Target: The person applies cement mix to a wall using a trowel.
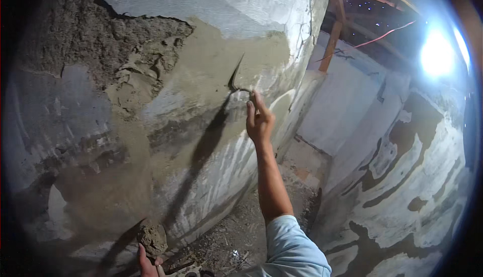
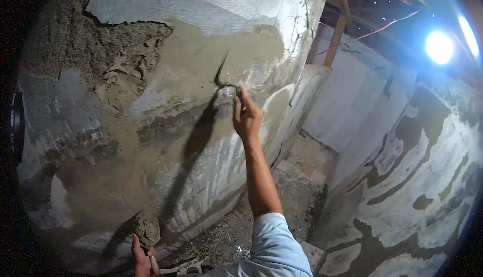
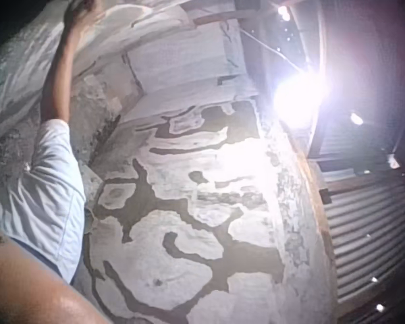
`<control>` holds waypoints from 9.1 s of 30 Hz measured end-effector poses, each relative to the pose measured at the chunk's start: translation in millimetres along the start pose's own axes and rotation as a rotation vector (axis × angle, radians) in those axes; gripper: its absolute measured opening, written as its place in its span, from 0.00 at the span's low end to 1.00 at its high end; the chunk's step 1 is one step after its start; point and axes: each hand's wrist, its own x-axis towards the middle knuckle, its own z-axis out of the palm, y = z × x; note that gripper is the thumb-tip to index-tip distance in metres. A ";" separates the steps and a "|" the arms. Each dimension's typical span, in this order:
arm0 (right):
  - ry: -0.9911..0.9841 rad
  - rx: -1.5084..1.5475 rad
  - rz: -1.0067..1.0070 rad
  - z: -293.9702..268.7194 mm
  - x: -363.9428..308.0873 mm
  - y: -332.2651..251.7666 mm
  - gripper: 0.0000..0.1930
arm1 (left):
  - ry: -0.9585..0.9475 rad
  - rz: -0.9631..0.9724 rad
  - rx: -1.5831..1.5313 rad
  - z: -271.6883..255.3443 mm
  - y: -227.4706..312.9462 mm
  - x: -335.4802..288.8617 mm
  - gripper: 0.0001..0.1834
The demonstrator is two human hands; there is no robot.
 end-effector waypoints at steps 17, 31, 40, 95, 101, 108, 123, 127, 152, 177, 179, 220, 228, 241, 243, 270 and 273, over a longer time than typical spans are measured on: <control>0.232 -0.643 0.227 -73.4 114.6 142.1 0.21 | 0.012 -0.167 -0.003 72.3 15.4 -57.2 0.38; 0.046 -0.448 -0.268 -42.6 100.7 24.1 0.16 | 0.091 -0.423 0.210 58.0 40.3 -57.2 0.41; 0.330 -0.567 0.099 -95.5 116.5 173.3 0.18 | -0.018 -0.088 -0.017 69.1 18.2 -64.6 0.25; 0.306 -0.405 0.160 -35.5 60.6 133.6 0.18 | -0.216 -0.085 -0.107 -59.8 -32.3 -4.9 0.38; 0.188 0.309 0.591 -29.0 51.9 75.8 0.18 | -0.092 0.043 -0.168 -56.4 -31.2 -28.9 0.36; 0.077 0.062 -0.014 17.1 16.6 -10.9 0.16 | -0.242 -0.314 -0.218 -82.1 -26.7 8.8 0.38; -0.306 0.463 0.773 -33.1 -205.1 -170.4 0.25 | -0.316 0.053 -0.047 -46.1 13.6 -58.2 0.28; -0.666 0.479 0.911 -26.0 -249.2 -240.0 0.13 | -0.273 0.294 0.104 -46.6 34.7 -58.5 0.29; -1.311 0.760 1.318 -23.1 -406.3 -303.5 0.13 | 0.174 0.468 0.057 -48.5 11.1 -77.6 0.25; -1.247 0.947 1.331 1.3 -351.5 -304.8 0.11 | -0.124 0.578 -0.222 -7.8 13.6 -89.9 0.23; -1.303 0.979 1.328 -5.2 -349.9 -285.7 0.11 | -0.141 0.606 -0.139 -12.4 13.6 -87.2 0.22; -0.077 1.016 0.532 6.4 -101.7 -251.4 0.26 | -0.369 0.391 -0.136 0.5 -20.8 -81.8 0.30; -0.081 -0.057 0.012 89.9 -87.9 -248.4 0.29 | -0.182 0.351 -0.255 -27.8 -30.5 -72.4 0.27; -0.205 0.184 0.038 34.1 -80.7 -216.6 0.21 | -0.285 0.392 -0.160 -4.1 -17.1 -87.4 0.25; -0.194 0.218 0.058 52.7 -66.1 -229.1 0.21 | -0.309 0.452 -0.106 -4.8 -22.3 -87.9 0.24; -1.330 0.828 1.193 -26.2 -341.8 -180.3 0.12 | 0.061 0.257 0.311 -1.3 38.0 -150.7 0.23; -1.395 0.806 1.024 -19.7 -361.6 -170.4 0.11 | 0.055 0.173 0.401 -4.4 42.4 -155.5 0.33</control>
